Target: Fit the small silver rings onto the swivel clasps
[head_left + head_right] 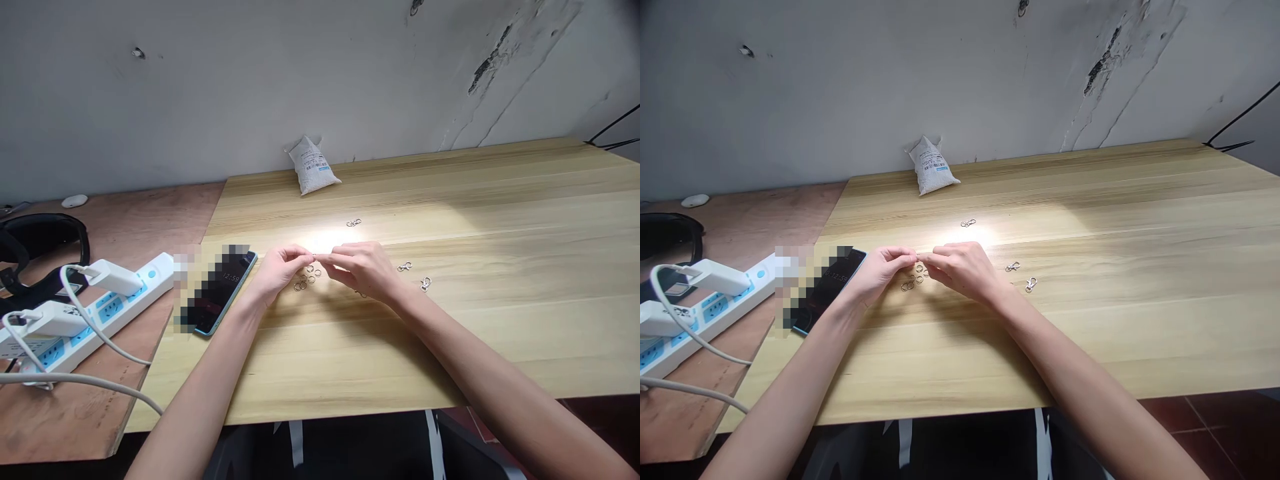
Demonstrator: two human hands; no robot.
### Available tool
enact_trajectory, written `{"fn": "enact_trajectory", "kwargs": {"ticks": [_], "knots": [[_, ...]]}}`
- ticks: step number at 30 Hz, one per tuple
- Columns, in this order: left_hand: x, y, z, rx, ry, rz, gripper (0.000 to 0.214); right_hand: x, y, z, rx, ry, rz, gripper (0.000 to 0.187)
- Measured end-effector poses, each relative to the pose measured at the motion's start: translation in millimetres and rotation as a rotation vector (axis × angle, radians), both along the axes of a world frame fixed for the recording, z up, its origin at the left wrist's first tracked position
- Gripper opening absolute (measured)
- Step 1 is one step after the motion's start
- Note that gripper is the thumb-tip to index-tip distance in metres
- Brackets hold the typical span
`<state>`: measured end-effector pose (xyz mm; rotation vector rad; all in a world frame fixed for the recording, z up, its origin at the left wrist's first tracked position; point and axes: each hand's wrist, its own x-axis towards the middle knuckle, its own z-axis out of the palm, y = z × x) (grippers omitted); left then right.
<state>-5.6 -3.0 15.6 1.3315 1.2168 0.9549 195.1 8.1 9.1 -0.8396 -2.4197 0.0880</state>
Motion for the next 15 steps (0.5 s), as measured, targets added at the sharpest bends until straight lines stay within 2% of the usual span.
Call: {"fn": "enact_trajectory", "kwargs": {"ticks": [2, 5, 7, 10, 13, 15], "knots": [[3.3, -1.0, -0.9, 0.136, 0.106, 0.026, 0.018, -0.5, 0.2, -2.4, -0.023, 0.012, -0.022, 0.030], [7.3, -3.4, -3.5, 0.488, 0.416, 0.062, 0.010, -1.9, 0.6, -5.1, -0.100, 0.085, -0.075, 0.029], [7.8, -4.5, -5.5, 0.721, 0.620, 0.084, 0.007, -2.9, 0.9, -5.0, -0.216, 0.196, -0.108, 0.024], [5.5, -4.4, -6.9, 0.948, 0.762, 0.133, 0.007, -3.2, 1.8, -1.5, -0.582, 0.404, -0.090, 0.021], [3.4, -4.6, -5.0, 1.049, 0.768, 0.169, 0.006, -2.1, 2.7, 3.3, -1.046, 0.586, 0.006, 0.026], [3.9, -5.9, -2.7, 1.086, 0.740, 0.182, 0.006, -2.1, 2.3, 5.3, -1.285, 0.684, 0.089, 0.027]]}}
